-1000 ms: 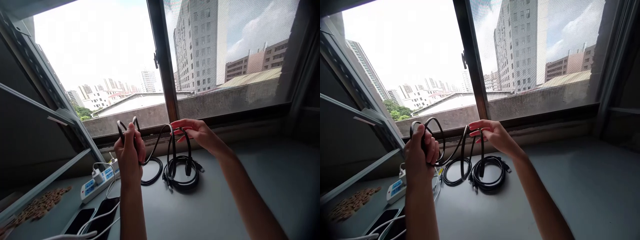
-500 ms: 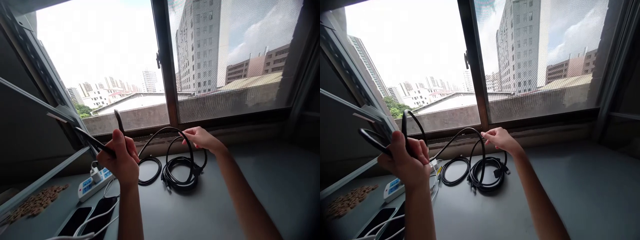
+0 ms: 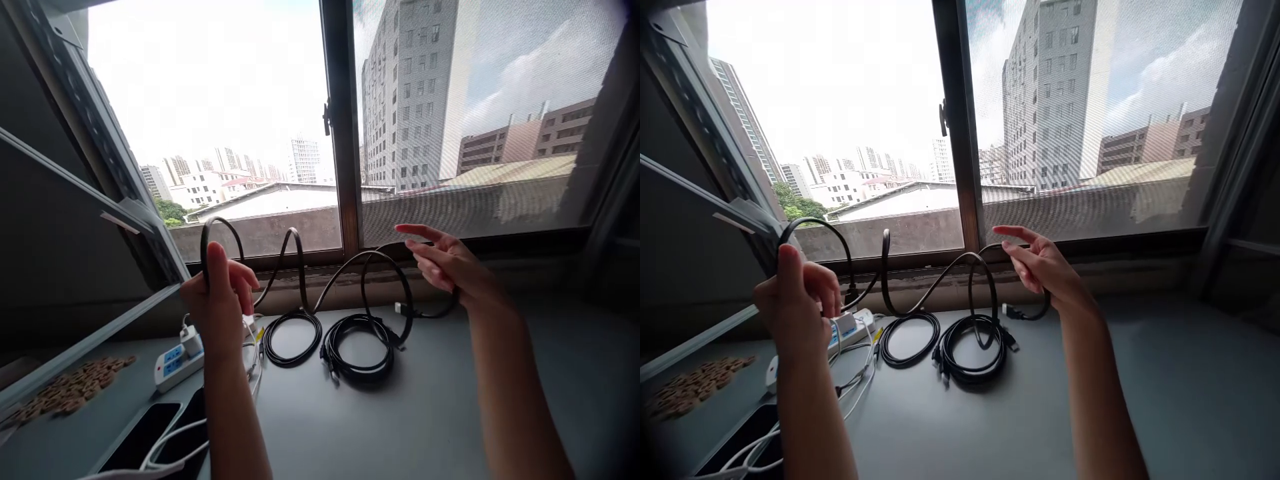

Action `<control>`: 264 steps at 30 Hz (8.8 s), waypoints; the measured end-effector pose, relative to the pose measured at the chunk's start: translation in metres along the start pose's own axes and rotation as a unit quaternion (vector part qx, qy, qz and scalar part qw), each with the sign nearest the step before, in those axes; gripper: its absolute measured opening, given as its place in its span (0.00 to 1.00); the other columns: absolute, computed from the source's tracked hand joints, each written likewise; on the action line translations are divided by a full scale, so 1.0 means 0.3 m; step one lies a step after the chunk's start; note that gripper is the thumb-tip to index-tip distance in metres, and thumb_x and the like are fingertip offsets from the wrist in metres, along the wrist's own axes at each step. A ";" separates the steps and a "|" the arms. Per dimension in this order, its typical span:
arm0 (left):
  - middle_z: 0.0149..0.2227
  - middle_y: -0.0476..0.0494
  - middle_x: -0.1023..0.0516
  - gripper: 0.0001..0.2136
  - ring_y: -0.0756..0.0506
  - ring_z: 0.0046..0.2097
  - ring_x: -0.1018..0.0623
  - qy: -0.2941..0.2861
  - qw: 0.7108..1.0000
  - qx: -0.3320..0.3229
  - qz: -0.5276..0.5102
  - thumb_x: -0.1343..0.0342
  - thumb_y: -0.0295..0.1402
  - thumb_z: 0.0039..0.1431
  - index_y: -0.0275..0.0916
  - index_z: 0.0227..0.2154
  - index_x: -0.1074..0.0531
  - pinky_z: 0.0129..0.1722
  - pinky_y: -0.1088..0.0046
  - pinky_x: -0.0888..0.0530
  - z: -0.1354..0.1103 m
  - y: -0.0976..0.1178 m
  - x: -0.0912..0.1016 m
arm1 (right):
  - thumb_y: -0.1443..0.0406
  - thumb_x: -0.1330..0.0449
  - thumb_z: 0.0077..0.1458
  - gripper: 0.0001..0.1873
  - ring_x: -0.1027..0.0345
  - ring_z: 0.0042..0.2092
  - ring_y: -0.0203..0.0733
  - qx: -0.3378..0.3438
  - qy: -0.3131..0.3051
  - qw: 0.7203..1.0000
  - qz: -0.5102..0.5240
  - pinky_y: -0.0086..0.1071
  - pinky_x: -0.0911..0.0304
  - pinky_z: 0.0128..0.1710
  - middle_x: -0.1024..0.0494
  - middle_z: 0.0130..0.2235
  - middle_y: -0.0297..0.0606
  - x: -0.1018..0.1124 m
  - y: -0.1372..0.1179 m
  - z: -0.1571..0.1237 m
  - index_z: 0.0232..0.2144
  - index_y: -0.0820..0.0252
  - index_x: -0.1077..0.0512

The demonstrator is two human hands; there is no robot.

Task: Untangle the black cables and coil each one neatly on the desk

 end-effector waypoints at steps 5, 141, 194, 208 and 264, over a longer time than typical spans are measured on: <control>0.07 0.53 0.44 0.21 0.55 0.09 0.45 -0.027 0.997 0.063 -0.027 0.46 0.46 0.56 0.38 0.13 0.35 0.10 0.77 0.51 0.010 -0.035 -0.001 | 0.68 0.38 0.46 0.04 0.53 0.10 0.27 0.180 0.313 0.932 0.003 0.20 0.59 0.08 0.42 0.10 0.22 0.152 -0.110 -0.064 0.27 0.61 0.31; 0.27 0.45 0.24 0.18 0.53 0.20 0.29 -0.290 0.956 0.024 0.027 0.54 0.42 0.62 0.35 0.26 0.27 0.20 0.79 0.34 -0.100 -0.032 -0.266 | 0.54 0.37 0.49 0.20 0.31 0.40 0.39 -0.059 -0.124 0.990 -0.026 0.28 0.35 0.39 0.24 0.35 0.38 -0.238 0.059 -0.015 0.39 0.62 0.28; 0.23 0.48 0.30 0.08 0.49 0.25 0.30 -0.276 0.958 -0.017 0.082 0.49 0.27 0.48 0.37 0.17 0.33 0.25 0.75 0.35 -0.143 -0.057 -0.344 | 0.69 0.42 0.49 0.11 0.31 0.34 0.40 0.261 0.022 0.907 -0.329 0.28 0.40 0.34 0.24 0.34 0.32 -0.257 -0.162 -0.109 0.37 0.54 0.26; 0.09 0.57 0.53 0.21 0.56 0.11 0.44 -0.119 0.919 0.251 -0.282 0.45 0.32 0.48 0.38 0.11 0.52 0.10 0.79 0.47 -0.171 -0.134 -0.340 | 0.58 0.48 0.60 0.13 0.37 0.18 0.34 0.165 0.053 0.982 -0.075 0.25 0.40 0.21 0.35 0.16 0.28 -0.218 -0.084 -0.045 0.32 0.60 0.30; 0.12 0.55 0.48 0.16 0.56 0.14 0.47 -0.228 0.955 0.144 -0.120 0.45 0.37 0.47 0.36 0.12 0.42 0.13 0.80 0.52 -0.084 -0.144 -0.250 | 0.57 0.35 0.49 0.21 0.36 0.19 0.34 0.146 0.019 0.981 -0.124 0.24 0.35 0.12 0.32 0.21 0.29 -0.258 -0.125 -0.109 0.46 0.56 0.27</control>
Point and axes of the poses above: each hand's wrist, its own z-axis towards the middle knuckle, its own x-axis out of the back of the hand, y = z × x, the point moved 8 cm from there along z, towards the middle knuckle
